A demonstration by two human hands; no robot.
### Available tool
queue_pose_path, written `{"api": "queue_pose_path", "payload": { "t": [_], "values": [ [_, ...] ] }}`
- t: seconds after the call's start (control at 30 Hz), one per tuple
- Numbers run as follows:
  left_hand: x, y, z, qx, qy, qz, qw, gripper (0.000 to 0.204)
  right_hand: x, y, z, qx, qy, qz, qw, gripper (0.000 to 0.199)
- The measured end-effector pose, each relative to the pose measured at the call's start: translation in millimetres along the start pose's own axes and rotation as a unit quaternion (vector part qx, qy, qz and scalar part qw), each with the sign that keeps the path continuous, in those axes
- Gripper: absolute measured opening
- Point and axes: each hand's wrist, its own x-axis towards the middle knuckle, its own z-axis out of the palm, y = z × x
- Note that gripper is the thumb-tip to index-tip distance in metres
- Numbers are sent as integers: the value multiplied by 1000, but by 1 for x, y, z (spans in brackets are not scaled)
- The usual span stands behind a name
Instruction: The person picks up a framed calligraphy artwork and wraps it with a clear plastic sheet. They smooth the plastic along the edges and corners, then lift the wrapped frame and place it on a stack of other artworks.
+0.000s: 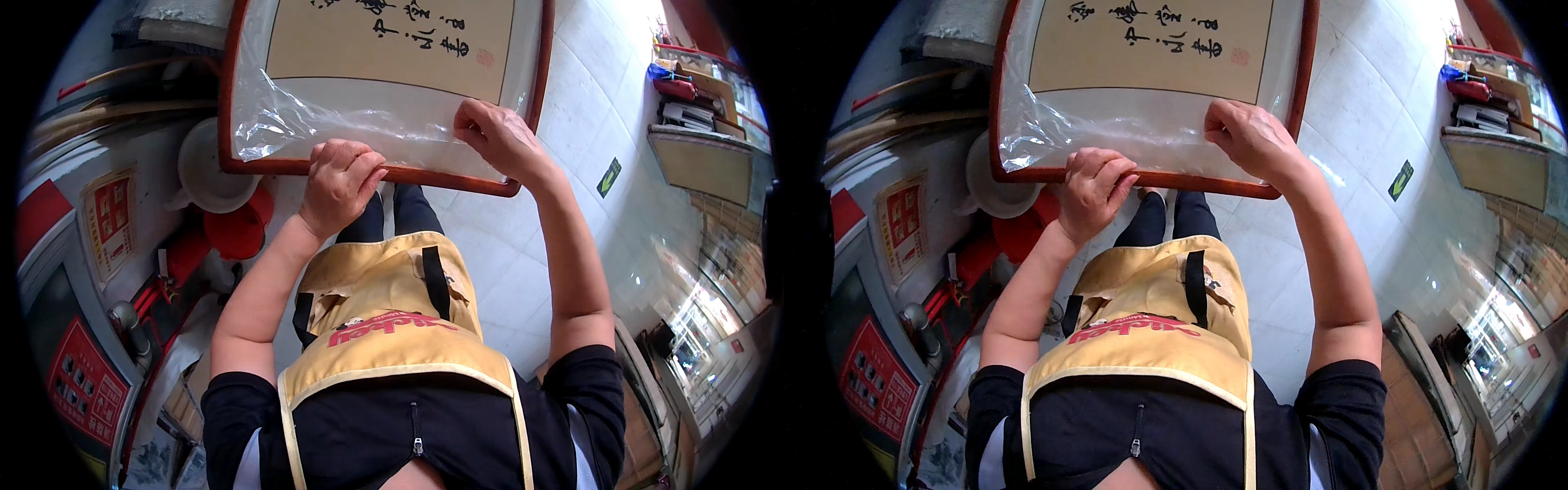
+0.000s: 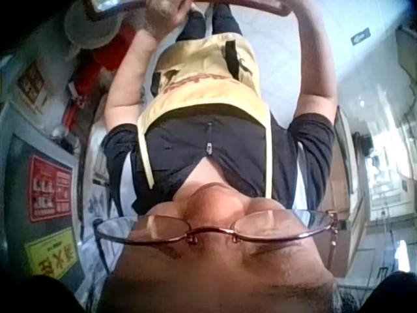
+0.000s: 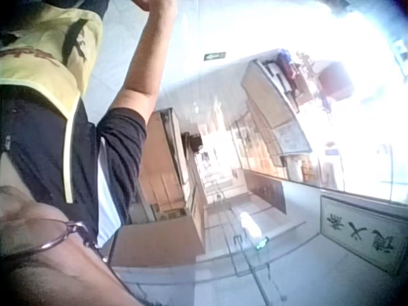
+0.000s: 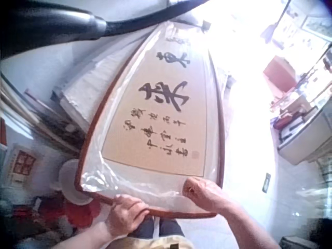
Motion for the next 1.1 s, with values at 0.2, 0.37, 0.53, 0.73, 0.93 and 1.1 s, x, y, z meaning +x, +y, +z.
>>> {"api": "queue_pose_path", "payload": {
  "t": [0.2, 0.37, 0.53, 0.73, 0.93, 1.1],
  "values": [
    [-6, -8, -6, -8, -37, -24, 999, 38, -4, -40, 14, -171, 230, -75, 955, 12],
    [-13, -3, -6, 1, -48, -34, 998, 58, -12, -65, 46, 38, 43, -45, 997, 9],
    [-19, -9, 0, 54, -35, -2, 998, 67, -2, -62, 53, -17, 22, -33, 999, 7],
    [-17, -14, 2, 129, -16, -1, 991, 46, 3, -58, 59, -85, 1, -55, 995, 8],
    [-20, -18, 3, 127, -10, 15, 992, 58, 6, -65, 61, -195, -33, -117, 973, 11],
    [-18, -17, 1, 118, -2, 13, 993, 54, -4, -67, 73, -212, 3, -115, 971, 12]
  ]
}}
